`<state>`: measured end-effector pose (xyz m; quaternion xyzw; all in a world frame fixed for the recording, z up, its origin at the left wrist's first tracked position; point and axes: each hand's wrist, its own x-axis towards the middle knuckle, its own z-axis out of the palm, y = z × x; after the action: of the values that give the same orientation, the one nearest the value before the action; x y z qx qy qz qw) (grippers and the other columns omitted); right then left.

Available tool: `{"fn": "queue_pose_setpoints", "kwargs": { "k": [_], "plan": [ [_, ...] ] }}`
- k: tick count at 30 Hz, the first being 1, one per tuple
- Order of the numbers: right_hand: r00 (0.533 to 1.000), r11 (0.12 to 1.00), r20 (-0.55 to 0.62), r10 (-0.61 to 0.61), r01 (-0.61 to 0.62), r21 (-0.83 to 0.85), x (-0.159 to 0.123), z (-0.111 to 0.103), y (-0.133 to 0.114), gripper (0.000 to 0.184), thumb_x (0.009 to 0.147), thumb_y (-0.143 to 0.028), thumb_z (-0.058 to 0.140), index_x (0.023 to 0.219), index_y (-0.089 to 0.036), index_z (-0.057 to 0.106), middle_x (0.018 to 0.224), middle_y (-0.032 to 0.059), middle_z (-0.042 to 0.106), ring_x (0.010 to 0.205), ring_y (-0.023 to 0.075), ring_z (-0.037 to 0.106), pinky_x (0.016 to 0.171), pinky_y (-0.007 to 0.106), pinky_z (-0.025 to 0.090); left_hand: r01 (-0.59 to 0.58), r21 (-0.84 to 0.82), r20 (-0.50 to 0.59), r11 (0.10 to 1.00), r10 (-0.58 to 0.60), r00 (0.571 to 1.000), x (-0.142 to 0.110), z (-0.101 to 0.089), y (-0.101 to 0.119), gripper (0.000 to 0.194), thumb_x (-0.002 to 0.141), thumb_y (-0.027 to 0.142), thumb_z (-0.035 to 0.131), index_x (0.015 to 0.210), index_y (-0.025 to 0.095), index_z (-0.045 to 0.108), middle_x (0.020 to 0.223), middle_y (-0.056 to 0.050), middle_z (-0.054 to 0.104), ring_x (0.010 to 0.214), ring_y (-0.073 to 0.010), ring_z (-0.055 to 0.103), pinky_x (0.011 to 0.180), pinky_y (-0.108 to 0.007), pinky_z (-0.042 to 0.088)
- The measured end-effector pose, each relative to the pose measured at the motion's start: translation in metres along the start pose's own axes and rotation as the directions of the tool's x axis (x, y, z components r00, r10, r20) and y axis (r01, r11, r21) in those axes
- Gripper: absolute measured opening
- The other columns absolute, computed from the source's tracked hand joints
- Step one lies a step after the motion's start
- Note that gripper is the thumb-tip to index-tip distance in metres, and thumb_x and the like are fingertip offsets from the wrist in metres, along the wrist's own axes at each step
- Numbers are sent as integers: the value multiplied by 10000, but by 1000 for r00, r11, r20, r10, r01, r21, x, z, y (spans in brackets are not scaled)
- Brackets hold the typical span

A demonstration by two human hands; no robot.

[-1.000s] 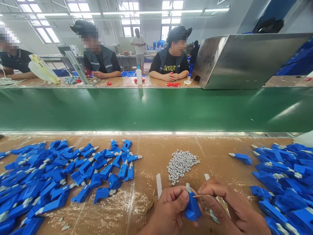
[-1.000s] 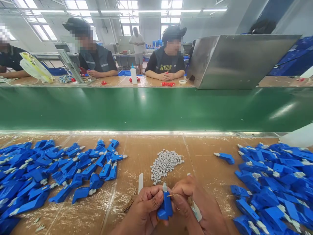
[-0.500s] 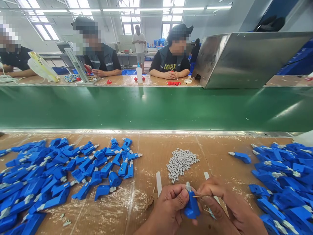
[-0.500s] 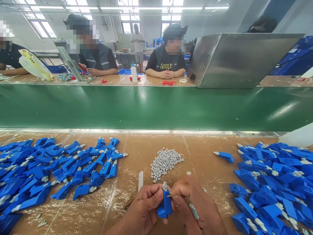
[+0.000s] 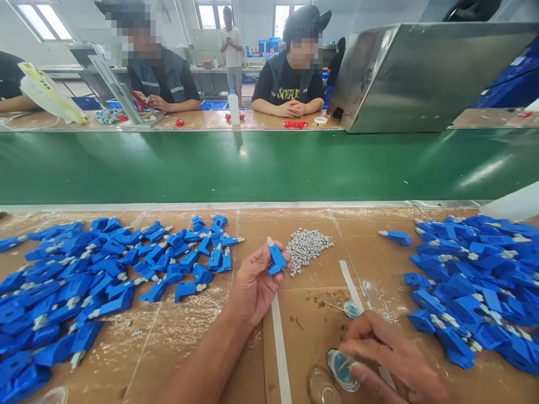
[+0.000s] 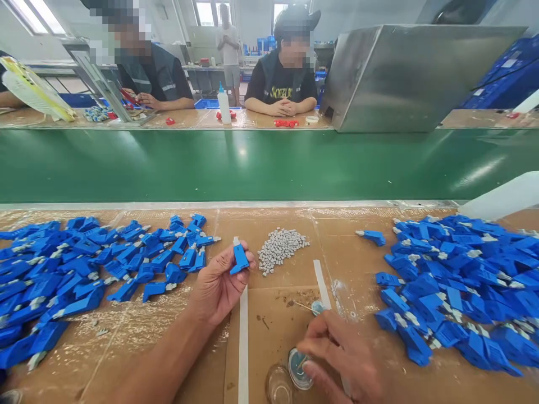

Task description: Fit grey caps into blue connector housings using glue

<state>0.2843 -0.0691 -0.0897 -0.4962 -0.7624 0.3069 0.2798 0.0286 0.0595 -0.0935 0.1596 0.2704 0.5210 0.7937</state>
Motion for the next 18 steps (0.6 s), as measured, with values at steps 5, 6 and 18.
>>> {"fn": "queue_pose_setpoints", "kwargs": {
  "k": [5, 6, 18],
  "plan": [
    [991, 988, -130, 17, -37, -152, 43, -6, 16, 157, 1074, -352, 605, 1157, -316, 734, 1064, 51, 785, 986, 258, 761, 800, 330, 616, -78, -58, -85, 995, 72, 994, 4, -6, 3, 354, 716, 250, 978, 986, 104, 801, 897, -79, 790, 790, -149, 751, 578, -136, 575],
    [995, 988, -100, 1, -16, -154, 56, -5, 17, 161, 1085, -328, 580, 1102, -294, 737, 993, 47, 778, 909, 245, 757, 756, 327, 604, -93, -66, -108, 993, 85, 990, 5, -8, 2, 370, 708, 256, 985, 994, 109, 801, 912, -78, 792, 802, -156, 756, 594, -151, 590],
    [979, 913, 188, -81, 148, -379, 134, 38, 12, 272, 1024, -61, 490, 934, -203, 703, 910, 57, 696, 803, 232, 703, 675, 330, 480, -92, -76, -168, 993, 78, 983, 8, -12, -13, 384, 731, 355, 976, 991, 126, 810, 892, -57, 739, 776, -129, 660, 642, -204, 555]
  ]
}}
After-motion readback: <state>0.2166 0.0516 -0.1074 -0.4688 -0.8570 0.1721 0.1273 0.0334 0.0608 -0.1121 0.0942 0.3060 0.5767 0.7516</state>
